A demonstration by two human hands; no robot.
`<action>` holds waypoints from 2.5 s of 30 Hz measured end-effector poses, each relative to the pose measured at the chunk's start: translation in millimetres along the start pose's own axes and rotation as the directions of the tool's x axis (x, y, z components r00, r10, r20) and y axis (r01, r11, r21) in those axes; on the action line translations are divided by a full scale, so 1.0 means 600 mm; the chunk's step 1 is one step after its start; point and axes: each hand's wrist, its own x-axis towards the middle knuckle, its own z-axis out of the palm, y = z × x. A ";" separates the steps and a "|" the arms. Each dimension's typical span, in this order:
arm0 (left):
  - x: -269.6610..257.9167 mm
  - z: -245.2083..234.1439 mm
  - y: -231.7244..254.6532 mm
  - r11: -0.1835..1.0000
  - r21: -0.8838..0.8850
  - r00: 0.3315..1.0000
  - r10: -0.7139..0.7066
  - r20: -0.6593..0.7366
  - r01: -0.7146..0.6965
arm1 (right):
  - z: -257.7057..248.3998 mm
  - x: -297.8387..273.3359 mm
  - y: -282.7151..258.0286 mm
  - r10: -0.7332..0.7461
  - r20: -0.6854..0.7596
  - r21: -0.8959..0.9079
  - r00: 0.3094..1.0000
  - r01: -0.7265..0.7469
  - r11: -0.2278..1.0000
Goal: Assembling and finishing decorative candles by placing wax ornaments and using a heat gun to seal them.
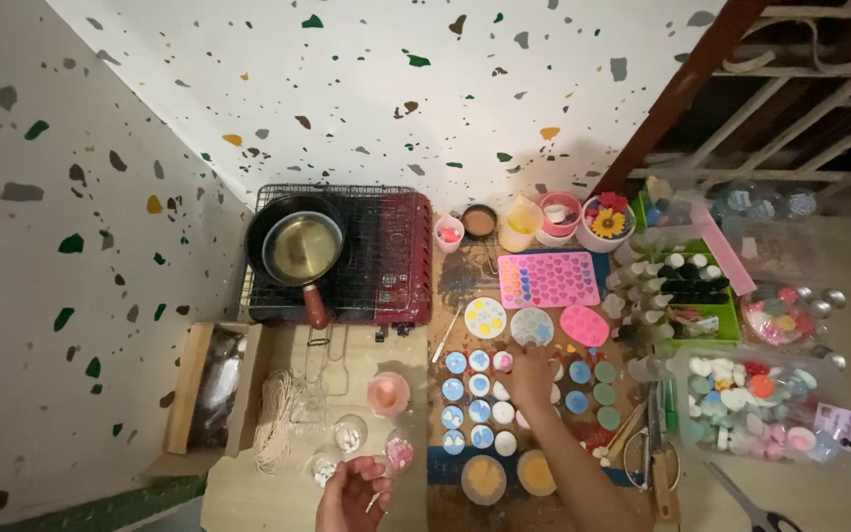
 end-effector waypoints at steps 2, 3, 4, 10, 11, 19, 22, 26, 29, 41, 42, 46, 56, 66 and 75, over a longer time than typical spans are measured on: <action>0.002 -0.003 0.000 1.000 0.003 1.000 -0.004 0.018 0.003 | 0.000 -0.001 0.001 -0.004 -0.030 0.035 1.000 0.005 0.999; 0.003 -0.004 -0.001 1.000 0.009 0.999 -0.009 0.036 0.009 | 0.000 -0.003 0.003 -0.003 -0.059 0.070 0.998 0.007 0.998; 0.000 0.004 0.000 1.000 0.009 0.999 -0.010 0.037 0.010 | -0.001 -0.003 0.005 -0.002 -0.059 0.070 0.998 0.006 0.998; 0.002 0.014 -0.006 1.000 0.017 0.999 0.003 0.032 -0.004 | -0.007 -0.039 0.013 0.019 -0.077 0.168 0.997 -0.005 0.986; -0.001 0.016 -0.007 1.000 0.012 0.999 0.010 0.039 -0.010 | -0.007 -0.049 0.010 0.023 -0.031 0.123 0.999 -0.020 0.992; -0.038 0.059 0.005 0.999 0.041 0.999 0.014 0.050 -0.016 | 0.022 -0.057 -0.004 0.057 0.078 -0.129 0.995 -0.047 0.990; -0.045 0.072 0.001 0.999 0.039 1.000 -0.010 0.019 0.010 | 0.024 -0.055 0.002 0.050 0.061 -0.153 0.997 -0.040 0.987; -0.060 0.130 -0.009 0.984 0.175 0.994 -0.022 0.103 0.004 | -0.105 -0.082 -0.016 0.080 -0.032 0.184 0.996 -0.073 0.980; -0.179 0.286 0.022 0.952 0.304 0.983 -0.096 0.158 0.044 | -0.238 -0.124 -0.021 0.039 0.007 0.515 0.999 -0.037 0.856; -0.216 0.430 -0.098 0.946 0.206 0.617 -0.320 0.719 0.250 | -0.469 -0.293 0.054 -0.153 -0.101 0.757 0.983 0.176 0.629; -0.210 0.431 -0.106 0.939 0.198 0.603 -0.333 0.725 0.280 | -0.466 -0.300 0.068 -0.137 -0.098 0.780 0.986 0.161 0.605; -0.219 0.436 -0.109 0.916 0.273 0.631 -0.400 0.665 0.293 | -0.335 -0.305 0.189 0.135 0.100 0.977 0.986 -0.123 0.173; -0.247 0.456 -0.086 0.903 0.341 0.580 -0.429 0.693 0.260 | 0.040 -0.382 0.307 0.226 -0.125 0.412 0.966 -0.156 0.898; -0.233 0.433 -0.094 0.912 0.292 0.576 -0.408 0.708 0.288 | 0.065 -0.385 0.298 0.153 -0.247 0.257 0.957 -0.088 0.963; -0.245 0.438 -0.092 0.910 0.322 0.545 -0.415 0.728 0.263 | 0.061 -0.366 0.276 0.081 -0.270 -0.029 0.959 -0.092 0.995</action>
